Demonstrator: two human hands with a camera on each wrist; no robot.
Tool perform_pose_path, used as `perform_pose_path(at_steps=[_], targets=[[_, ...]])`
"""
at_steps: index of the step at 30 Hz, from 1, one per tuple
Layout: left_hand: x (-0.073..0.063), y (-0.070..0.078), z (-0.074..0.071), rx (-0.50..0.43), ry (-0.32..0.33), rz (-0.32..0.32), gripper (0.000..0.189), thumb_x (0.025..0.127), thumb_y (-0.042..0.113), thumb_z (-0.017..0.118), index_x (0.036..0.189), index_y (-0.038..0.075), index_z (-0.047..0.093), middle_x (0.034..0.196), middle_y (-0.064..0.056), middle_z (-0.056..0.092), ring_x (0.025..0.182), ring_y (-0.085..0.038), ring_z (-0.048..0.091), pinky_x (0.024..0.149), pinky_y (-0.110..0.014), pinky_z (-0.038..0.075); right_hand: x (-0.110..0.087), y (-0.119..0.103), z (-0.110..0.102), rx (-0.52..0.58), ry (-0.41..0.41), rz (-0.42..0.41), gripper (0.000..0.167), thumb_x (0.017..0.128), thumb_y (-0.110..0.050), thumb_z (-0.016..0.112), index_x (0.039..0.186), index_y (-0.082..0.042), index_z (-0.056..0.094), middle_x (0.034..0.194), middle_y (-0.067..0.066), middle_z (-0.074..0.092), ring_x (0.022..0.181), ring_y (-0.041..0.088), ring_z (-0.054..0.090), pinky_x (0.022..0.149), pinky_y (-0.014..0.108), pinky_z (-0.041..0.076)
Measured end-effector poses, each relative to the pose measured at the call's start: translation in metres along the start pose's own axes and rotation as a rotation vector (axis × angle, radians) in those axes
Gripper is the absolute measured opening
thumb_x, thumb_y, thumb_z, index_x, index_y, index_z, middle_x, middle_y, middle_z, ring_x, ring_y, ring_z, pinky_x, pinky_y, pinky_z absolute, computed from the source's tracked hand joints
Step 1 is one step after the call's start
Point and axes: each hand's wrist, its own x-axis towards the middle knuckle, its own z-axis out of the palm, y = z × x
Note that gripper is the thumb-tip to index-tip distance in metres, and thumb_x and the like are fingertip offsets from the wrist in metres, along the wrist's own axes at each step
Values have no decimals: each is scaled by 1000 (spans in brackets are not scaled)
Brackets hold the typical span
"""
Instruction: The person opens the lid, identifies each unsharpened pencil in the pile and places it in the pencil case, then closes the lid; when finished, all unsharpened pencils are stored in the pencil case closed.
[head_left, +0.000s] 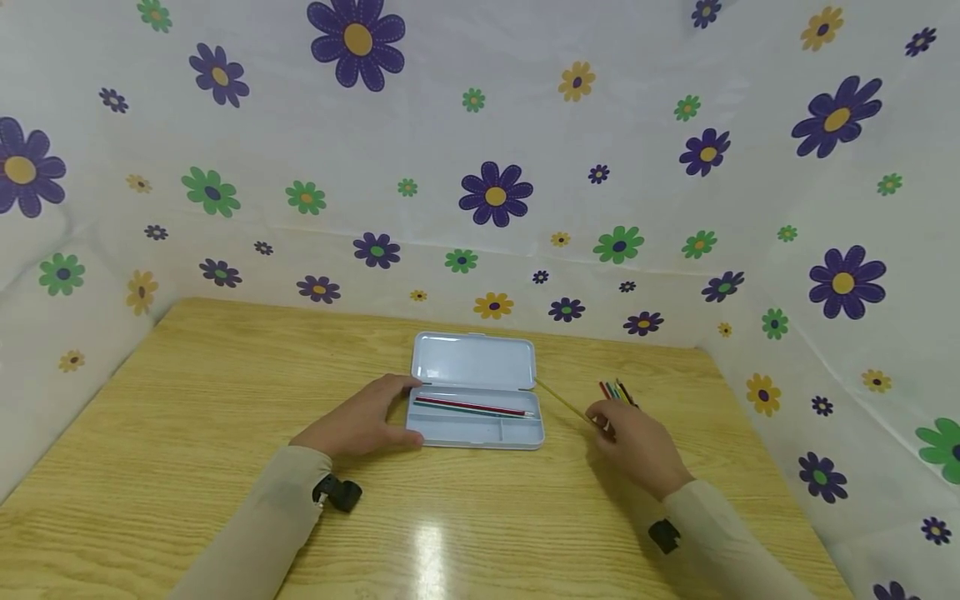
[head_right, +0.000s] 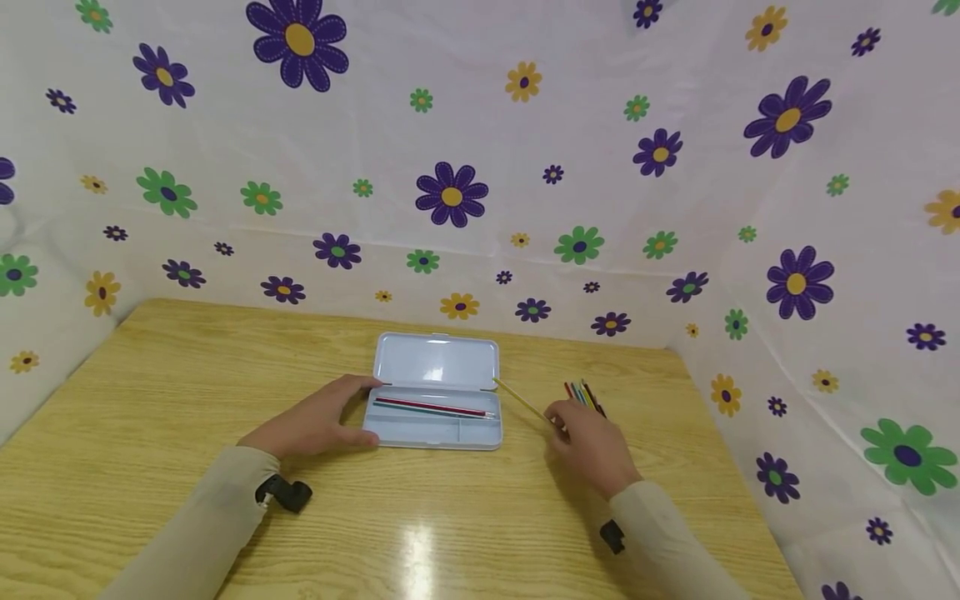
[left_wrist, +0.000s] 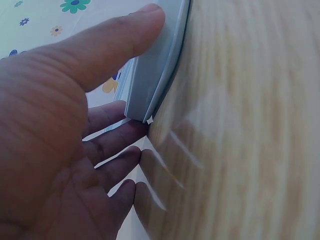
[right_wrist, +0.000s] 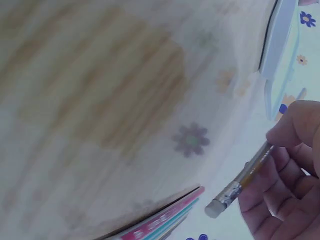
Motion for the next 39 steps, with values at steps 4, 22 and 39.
perform_pose_path(at_steps=[4, 22, 39], targets=[[0, -2, 2, -7, 0, -5, 96, 80, 52, 87, 156, 14, 43, 162, -8, 40, 151, -31, 34, 124, -52, 29, 6, -7, 0, -1, 34, -49, 21, 88, -1, 75, 107, -11, 72, 95, -2, 69, 82, 9, 62, 70, 32, 57], [-2, -3, 0, 2, 13, -2, 95, 80, 51, 87, 156, 14, 43, 161, -8, 41, 151, -31, 35, 124, -52, 29, 54, -66, 13, -101, 20, -254, 18, 91, -6, 75, 107, -15, 74, 100, -5, 69, 89, 11, 61, 71, 28, 56], [0, -3, 2, -6, 9, -3, 95, 80, 53, 87, 155, 16, 44, 160, -6, 42, 151, -29, 35, 124, -51, 30, 81, -88, 29, -136, -118, -274, 16, 96, -10, 72, 109, -19, 75, 103, -5, 70, 93, 11, 65, 81, 29, 59]])
